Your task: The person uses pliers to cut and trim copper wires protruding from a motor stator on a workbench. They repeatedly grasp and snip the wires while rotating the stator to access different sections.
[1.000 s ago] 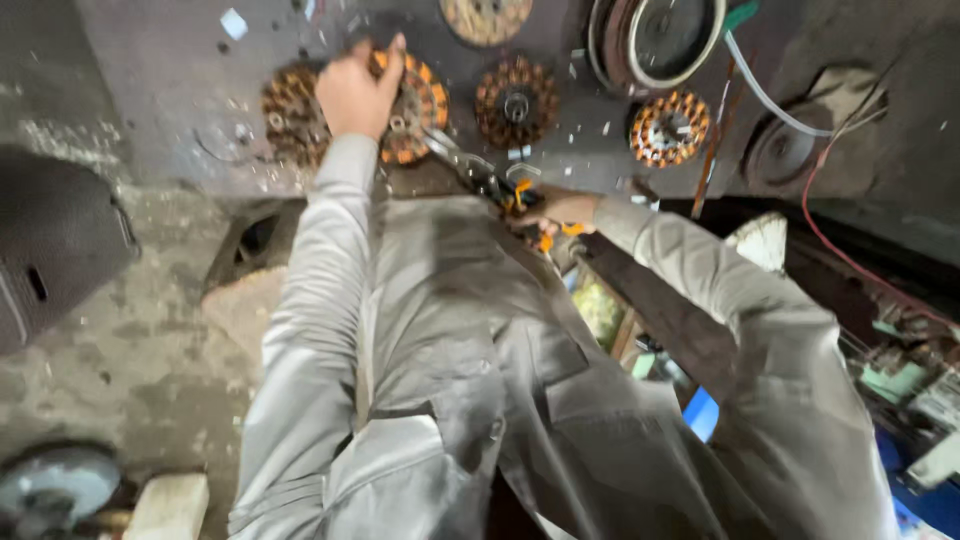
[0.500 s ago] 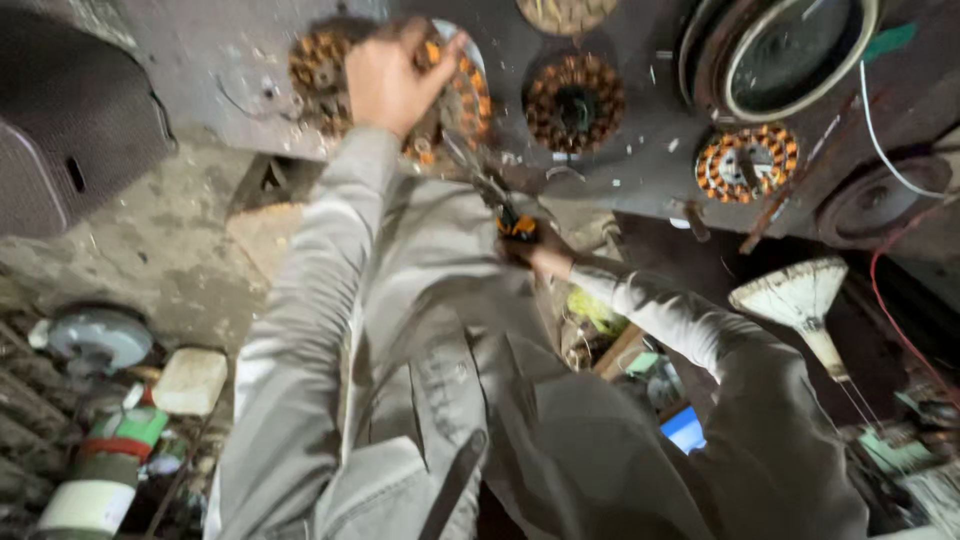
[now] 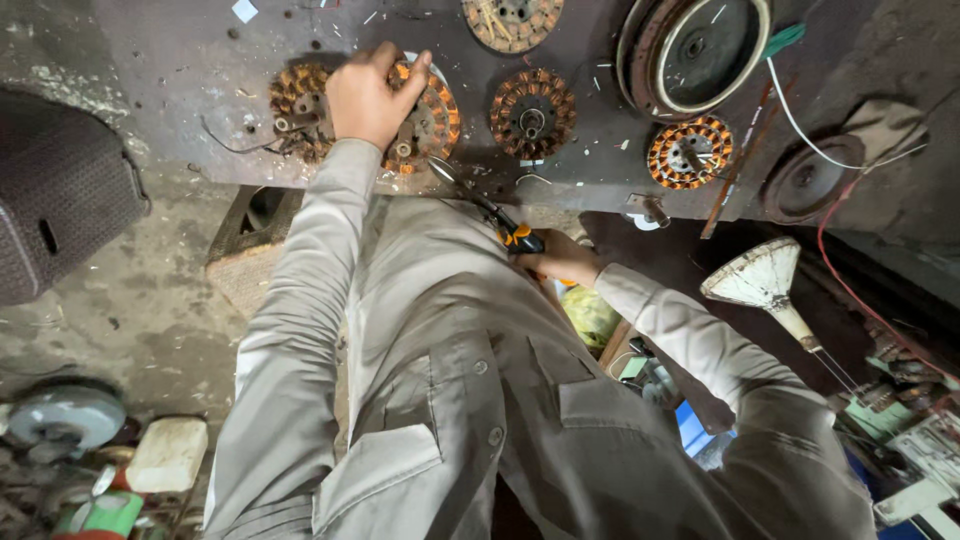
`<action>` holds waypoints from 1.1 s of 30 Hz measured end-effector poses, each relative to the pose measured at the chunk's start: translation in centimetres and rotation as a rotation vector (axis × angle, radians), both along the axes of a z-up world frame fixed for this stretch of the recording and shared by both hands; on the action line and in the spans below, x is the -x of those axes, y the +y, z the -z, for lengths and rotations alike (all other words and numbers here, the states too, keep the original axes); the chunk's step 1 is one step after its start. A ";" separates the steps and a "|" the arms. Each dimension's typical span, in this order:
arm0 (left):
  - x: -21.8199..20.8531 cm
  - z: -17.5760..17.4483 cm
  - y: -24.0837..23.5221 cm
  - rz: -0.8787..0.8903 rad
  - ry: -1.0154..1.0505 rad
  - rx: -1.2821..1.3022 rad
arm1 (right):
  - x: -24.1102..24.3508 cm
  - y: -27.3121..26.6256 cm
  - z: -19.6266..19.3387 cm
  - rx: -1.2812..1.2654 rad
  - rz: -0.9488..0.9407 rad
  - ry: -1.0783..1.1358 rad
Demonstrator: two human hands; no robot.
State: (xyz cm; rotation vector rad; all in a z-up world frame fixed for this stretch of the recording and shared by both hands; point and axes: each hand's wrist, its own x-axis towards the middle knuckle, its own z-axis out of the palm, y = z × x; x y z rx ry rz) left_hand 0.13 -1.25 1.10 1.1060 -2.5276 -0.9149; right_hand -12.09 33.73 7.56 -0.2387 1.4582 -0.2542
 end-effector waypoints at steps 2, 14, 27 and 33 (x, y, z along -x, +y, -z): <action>0.0 0.2 0.4 -0.004 0.010 0.001 | 0.2 0.2 -0.7 -0.017 0.018 0.009; -0.6 2.0 -0.8 -0.021 -0.046 0.058 | 0.2 -1.8 5.3 -0.052 0.012 -0.011; -0.2 0.8 -0.1 -0.018 -0.008 0.029 | -9.8 4.3 11.4 0.254 0.528 -0.177; 0.2 0.5 -0.6 0.038 0.005 0.041 | -4.9 3.1 5.5 0.074 0.291 -0.121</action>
